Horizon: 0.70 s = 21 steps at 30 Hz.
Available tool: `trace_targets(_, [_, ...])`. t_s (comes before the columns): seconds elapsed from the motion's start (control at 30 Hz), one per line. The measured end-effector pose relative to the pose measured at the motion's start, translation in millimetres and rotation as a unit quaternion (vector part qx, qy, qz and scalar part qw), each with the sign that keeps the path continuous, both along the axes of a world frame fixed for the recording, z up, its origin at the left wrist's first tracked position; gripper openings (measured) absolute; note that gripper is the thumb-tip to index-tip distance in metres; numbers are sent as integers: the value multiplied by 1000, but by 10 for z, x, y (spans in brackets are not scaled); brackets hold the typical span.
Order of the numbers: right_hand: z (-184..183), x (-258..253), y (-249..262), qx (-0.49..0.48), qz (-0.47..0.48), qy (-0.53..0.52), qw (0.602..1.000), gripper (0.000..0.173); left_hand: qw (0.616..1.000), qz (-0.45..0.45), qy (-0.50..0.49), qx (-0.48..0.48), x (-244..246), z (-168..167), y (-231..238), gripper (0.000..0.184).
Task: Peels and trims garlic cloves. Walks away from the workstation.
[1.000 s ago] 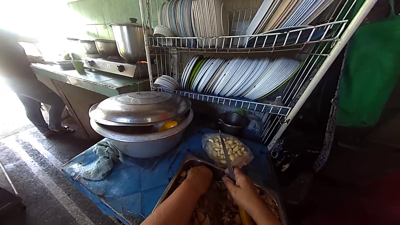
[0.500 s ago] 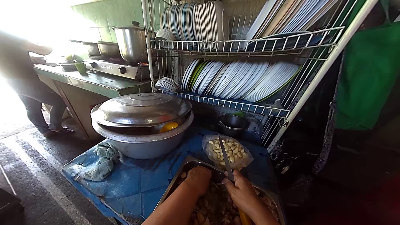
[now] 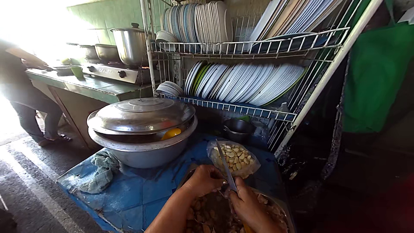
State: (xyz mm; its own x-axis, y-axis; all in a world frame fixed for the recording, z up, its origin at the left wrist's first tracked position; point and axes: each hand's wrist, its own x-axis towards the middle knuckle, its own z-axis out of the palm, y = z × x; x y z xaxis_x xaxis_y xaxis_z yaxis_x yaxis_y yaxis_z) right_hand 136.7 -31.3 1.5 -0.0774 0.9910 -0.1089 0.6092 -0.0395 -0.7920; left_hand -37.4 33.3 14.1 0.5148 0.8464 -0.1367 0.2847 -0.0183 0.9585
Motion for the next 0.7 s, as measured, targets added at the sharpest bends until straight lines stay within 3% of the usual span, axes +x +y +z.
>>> trace_targets(0.3, [-11,-34,0,11,-6,-17,1000,31,997,29,-57,-49,74,40,-71,16])
trace_targets(0.47, [-31,-41,-6,23,-8,-4,1000,33,995,82,-42,-39,101,7,-54,13])
trace_targets(0.7, [-34,-55,-9,33,-22,-12,999,32,996,57,-47,-45,121,28,-82,14])
